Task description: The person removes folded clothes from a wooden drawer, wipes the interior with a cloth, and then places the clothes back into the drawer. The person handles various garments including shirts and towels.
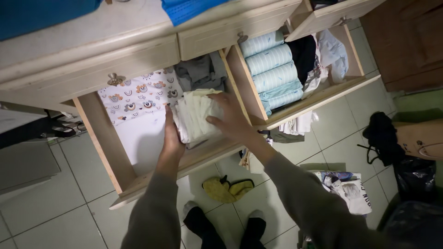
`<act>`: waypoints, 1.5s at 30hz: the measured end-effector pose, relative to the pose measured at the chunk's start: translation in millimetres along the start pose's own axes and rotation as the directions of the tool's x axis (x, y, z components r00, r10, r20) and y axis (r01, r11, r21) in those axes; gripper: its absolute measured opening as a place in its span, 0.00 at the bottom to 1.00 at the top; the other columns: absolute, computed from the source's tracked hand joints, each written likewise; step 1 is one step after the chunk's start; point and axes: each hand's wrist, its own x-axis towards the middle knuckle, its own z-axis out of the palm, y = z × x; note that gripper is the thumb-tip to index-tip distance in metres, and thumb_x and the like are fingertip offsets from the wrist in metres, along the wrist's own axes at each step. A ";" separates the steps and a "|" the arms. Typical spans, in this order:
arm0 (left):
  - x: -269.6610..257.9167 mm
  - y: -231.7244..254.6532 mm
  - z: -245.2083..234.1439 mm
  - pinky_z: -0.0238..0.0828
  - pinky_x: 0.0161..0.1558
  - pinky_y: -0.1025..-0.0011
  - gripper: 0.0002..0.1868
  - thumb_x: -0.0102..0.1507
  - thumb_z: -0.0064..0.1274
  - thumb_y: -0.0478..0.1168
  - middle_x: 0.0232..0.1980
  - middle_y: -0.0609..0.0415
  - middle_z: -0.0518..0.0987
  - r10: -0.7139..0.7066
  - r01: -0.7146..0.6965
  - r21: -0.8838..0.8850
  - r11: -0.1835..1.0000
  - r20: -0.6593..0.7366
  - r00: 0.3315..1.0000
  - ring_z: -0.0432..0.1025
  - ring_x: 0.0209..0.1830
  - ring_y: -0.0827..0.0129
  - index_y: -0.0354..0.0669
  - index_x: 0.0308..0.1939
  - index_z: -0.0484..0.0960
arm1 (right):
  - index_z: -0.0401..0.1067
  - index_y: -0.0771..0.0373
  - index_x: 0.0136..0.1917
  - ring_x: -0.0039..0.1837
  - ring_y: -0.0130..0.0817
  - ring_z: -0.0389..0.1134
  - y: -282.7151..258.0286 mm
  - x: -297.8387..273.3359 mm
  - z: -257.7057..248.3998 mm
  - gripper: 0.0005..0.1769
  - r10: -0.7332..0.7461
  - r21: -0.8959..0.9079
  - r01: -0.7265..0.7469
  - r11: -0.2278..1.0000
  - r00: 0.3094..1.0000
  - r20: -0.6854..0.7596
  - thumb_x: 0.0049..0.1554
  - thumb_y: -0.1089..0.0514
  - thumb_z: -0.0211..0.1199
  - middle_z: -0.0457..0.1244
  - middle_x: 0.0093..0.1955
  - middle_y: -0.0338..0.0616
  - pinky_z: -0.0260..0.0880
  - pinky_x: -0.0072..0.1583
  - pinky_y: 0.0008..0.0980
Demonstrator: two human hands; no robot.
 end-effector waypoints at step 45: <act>221.2 -788.8 -20.9 0.68 0.61 0.66 0.30 0.71 0.39 0.58 0.63 0.50 0.79 -0.310 0.288 0.276 0.917 0.037 0.950 0.73 0.60 0.60 0.39 0.65 0.76 | 0.65 0.49 0.69 0.66 0.55 0.57 490.5 -440.2 -87.9 0.39 0.558 -0.201 -0.591 0.781 0.806 -0.199 0.47 0.61 0.76 0.54 0.70 0.49 0.60 0.69 0.49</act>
